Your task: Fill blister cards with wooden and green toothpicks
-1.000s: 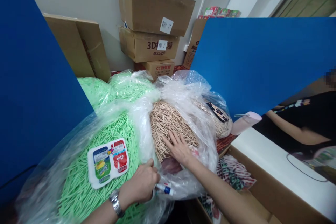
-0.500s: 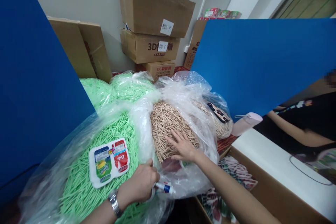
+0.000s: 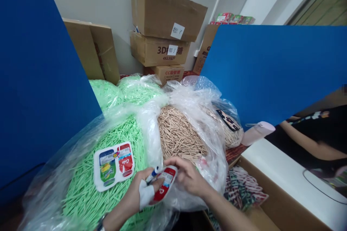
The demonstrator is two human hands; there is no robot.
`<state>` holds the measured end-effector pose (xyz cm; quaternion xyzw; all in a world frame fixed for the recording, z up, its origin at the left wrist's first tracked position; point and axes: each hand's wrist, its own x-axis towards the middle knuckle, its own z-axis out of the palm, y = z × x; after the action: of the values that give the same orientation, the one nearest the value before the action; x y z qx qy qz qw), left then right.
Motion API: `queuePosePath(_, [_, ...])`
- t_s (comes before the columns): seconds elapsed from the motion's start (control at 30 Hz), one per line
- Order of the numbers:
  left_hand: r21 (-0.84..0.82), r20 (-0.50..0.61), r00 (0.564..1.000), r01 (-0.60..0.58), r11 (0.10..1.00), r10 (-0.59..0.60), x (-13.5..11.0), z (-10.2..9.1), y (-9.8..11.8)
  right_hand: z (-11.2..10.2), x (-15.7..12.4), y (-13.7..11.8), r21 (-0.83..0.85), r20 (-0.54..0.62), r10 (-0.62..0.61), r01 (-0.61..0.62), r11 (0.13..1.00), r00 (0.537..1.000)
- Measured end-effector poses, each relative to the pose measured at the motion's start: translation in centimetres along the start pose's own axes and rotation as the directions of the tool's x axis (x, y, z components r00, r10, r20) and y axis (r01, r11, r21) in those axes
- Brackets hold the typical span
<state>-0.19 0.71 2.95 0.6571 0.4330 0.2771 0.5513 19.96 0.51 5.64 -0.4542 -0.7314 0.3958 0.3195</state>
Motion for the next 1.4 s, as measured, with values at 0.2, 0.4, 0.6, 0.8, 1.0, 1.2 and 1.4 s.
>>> queuePosePath(0.2, [-0.179, 0.108, 0.994, 0.052, 0.982, -0.033, -1.7, 0.8, -1.3, 0.8, -0.6, -2.4, -0.124, 0.060, -0.143, 0.150, 0.981, 0.988])
queuePosePath(0.4, [-0.291, -0.041, 0.983, 0.159, 0.943, -0.179, -2.7, 1.1, -1.5, -4.0, 2.3, 3.8, -0.543, 0.054, -0.041, 0.064, 0.837, 0.998])
queuePosePath(0.6, [-0.296, -0.033, 0.981, 0.174, 0.939, -0.192, -3.4, 1.1, -1.1, -4.9, 4.9, 8.9, -0.901, 0.240, 0.123, 0.174, 0.397, 0.963])
queuePosePath(0.8, [-0.313, 0.006, 0.977, 0.204, 0.928, -0.213, -3.5, 1.9, -2.6, -4.1, 5.5, 9.7, -0.892, 0.360, 0.077, 0.320, 0.318, 0.930])
queuePosePath(1.0, [-0.357, -0.004, 0.968, 0.234, 0.904, -0.252, -3.6, 2.2, -1.9, -4.2, 5.4, 10.5, -0.877, 0.424, -0.030, 0.419, 0.235, 0.905])
queuePosePath(1.2, [-0.378, -0.023, 0.965, 0.234, 0.896, -0.261, -3.7, 2.2, -0.5, -4.2, 5.7, 11.3, -0.852, 0.488, -0.067, 0.492, 0.177, 0.870])
queuePosePath(1.4, [-0.398, -0.053, 0.952, 0.256, 0.881, -0.300, -3.8, 2.3, -0.3, -6.2, 5.8, 10.0, -0.839, 0.472, -0.096, 0.479, 0.257, 0.877])
